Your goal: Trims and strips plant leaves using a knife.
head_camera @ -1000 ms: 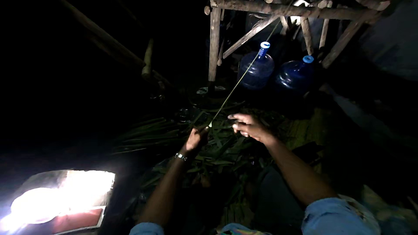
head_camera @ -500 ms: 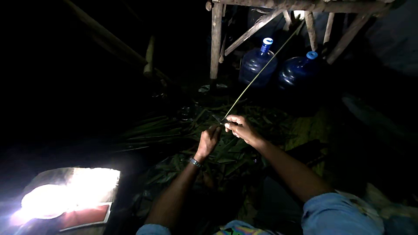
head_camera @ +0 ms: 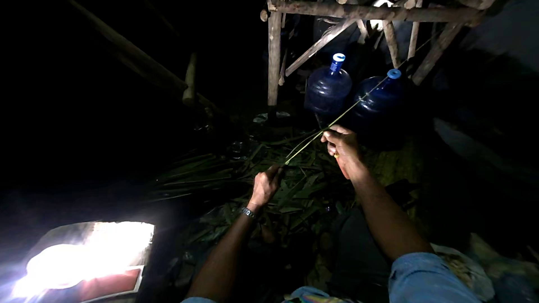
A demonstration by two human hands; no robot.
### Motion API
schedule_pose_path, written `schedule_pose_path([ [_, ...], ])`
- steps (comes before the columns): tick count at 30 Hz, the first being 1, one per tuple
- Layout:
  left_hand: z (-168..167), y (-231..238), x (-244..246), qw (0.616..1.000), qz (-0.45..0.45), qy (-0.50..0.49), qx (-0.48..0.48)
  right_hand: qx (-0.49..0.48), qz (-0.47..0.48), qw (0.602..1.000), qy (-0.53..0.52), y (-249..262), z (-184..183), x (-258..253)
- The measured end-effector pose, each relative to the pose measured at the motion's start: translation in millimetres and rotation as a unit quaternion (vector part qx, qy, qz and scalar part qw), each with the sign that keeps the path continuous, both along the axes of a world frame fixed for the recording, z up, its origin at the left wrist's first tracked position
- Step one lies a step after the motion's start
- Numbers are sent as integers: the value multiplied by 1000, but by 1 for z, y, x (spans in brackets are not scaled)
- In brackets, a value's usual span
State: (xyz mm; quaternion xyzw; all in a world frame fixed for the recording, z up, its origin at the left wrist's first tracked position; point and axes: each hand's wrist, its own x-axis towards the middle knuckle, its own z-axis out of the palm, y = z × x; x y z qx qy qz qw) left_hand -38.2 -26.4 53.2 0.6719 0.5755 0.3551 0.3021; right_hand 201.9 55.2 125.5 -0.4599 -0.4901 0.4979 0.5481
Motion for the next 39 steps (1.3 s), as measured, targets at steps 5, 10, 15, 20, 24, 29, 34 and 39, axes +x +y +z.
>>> schedule_pose_path([
  [5,1,-1,-1,1000,-2,19,-14,0,-79,997,8,1,4,27],
  [10,-4,5,-9,999,-6,-21,-47,-29,-155,984,81,21,3,50],
  [15,3,4,0,905,25,-377,-197,-18,42,998,-39,-1,-4,40],
  [20,-2,8,-7,811,-44,-510,-282,-30,337,922,-190,-18,-17,-10],
  [24,-12,8,-14,783,-141,-532,-291,-59,389,900,-186,-25,-23,-33],
  [29,-11,6,-11,768,-179,-522,-326,-35,317,936,-152,-29,-18,-40],
  [34,-8,7,-10,773,-188,-506,-334,13,231,967,-108,-22,-17,-29],
  [39,-9,6,-13,757,-213,-500,-362,60,160,982,-84,-15,-7,-6],
])
